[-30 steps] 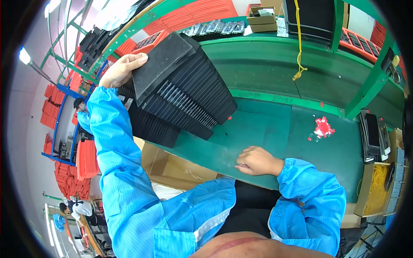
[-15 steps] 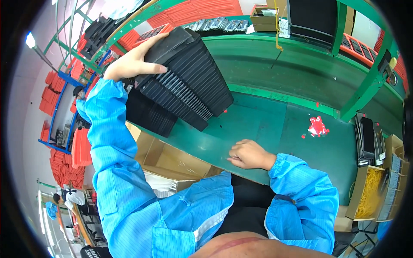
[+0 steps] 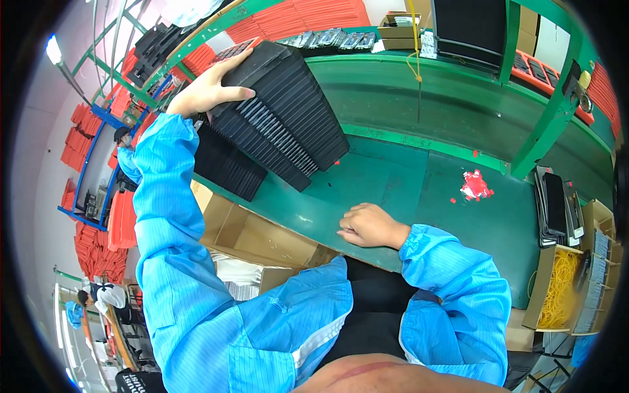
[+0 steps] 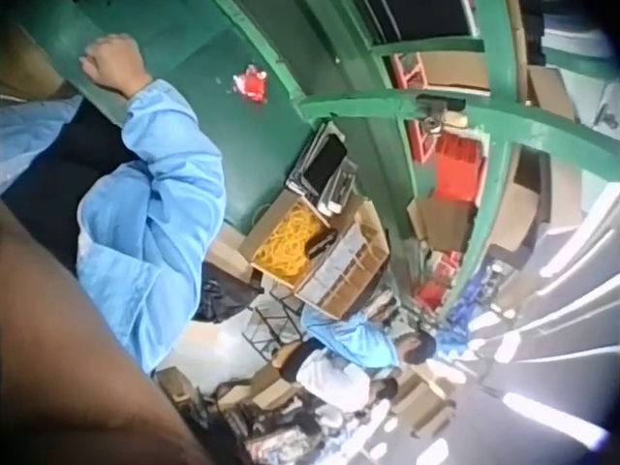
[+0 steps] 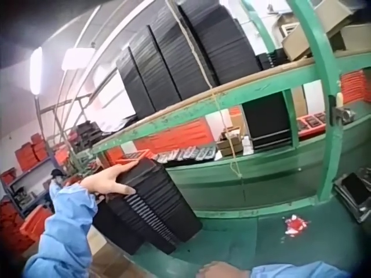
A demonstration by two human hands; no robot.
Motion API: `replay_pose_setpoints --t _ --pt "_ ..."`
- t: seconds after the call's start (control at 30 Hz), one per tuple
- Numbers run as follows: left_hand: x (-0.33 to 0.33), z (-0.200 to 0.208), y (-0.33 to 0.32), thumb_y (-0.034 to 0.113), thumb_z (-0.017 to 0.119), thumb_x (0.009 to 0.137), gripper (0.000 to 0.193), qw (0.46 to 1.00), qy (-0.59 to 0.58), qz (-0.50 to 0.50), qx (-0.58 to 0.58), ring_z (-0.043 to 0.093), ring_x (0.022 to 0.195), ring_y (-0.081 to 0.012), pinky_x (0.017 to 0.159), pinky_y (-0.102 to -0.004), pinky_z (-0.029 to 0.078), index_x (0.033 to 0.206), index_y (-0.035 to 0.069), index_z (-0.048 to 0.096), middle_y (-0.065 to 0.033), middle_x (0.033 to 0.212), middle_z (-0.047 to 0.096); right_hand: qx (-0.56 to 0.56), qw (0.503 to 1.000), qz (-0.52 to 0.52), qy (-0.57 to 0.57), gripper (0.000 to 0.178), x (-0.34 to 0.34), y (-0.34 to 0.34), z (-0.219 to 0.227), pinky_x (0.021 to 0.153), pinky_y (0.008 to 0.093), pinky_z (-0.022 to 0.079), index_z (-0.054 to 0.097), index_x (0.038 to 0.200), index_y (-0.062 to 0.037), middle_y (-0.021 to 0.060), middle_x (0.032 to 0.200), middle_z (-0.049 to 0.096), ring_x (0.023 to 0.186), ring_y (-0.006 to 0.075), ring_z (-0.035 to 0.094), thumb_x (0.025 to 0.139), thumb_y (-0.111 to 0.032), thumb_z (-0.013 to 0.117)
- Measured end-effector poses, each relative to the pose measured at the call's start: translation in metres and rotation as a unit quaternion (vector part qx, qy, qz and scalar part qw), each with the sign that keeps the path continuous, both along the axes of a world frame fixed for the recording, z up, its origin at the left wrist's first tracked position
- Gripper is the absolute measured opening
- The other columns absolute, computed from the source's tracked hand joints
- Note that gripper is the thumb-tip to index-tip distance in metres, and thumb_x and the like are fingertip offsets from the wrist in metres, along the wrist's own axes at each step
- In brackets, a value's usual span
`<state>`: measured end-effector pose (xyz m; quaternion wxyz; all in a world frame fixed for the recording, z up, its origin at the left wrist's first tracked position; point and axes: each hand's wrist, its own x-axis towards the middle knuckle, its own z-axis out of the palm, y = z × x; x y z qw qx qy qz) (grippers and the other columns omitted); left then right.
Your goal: Assembling electronic components, likely mobile device casings, and placing them into a storage rack.
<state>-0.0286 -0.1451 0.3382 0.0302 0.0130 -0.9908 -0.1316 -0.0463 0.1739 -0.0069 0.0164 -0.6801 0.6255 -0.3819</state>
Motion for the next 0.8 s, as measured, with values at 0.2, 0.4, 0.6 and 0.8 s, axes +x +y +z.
replay_pose_setpoints --t 0.2,0.4,0.6,0.8 --pt "-0.01 0.008 0.009 0.041 0.082 0.083 0.099 0.998 -0.052 -0.042 0.0 0.044 0.144 -0.0311 0.12 -0.038 0.032 0.163 0.009 0.033 -0.0247 0.154 0.046 -0.004 1.0 -0.003 0.001 0.032 0.0 0.002 -0.002 0.072 0.0477 0.052 0.056 0.07 -0.0066 0.0128 0.07 0.06 0.074 0.0362 0.062 0.091 -0.026 0.068" --pt "-0.016 0.008 0.079 0.029 0.081 0.088 0.076 0.93 0.311 -0.108 -0.162 0.049 0.14 -0.0309 0.116 -0.0394 0.037 0.15 -0.002 0.048 -0.0246 0.152 0.05 -0.026 1.0 -0.011 0.01 0.023 0.001 -0.007 -0.016 0.069 0.0503 0.054 0.065 0.074 -0.0079 0.0134 0.076 0.067 0.08 0.0367 0.067 0.085 -0.028 0.066" --pt "-0.016 -0.04 0.196 0.02 0.068 0.096 0.027 0.808 0.449 -0.361 0.125 0.064 0.099 -0.0305 0.09 -0.0412 0.051 0.109 -0.003 0.065 -0.0184 0.109 0.066 -0.04 0.998 -0.005 0.044 0.027 0.009 -0.013 -0.018 0.076 0.0503 0.052 0.064 0.075 -0.0077 0.0114 0.079 0.066 0.085 0.0346 0.067 0.086 -0.033 0.066" --pt "-0.03 -0.095 0.256 0.038 0.065 0.095 0.046 0.454 0.628 -0.39 0.497 0.048 0.058 -0.0156 0.055 -0.032 0.038 0.069 0.004 0.05 -0.0059 0.058 0.048 -0.39 0.917 -0.075 -0.025 0.037 0.052 -0.038 -0.048 0.077 0.0477 0.054 0.069 0.111 -0.0083 0.0148 0.11 0.072 0.096 0.032 0.07 0.094 -0.041 0.064"
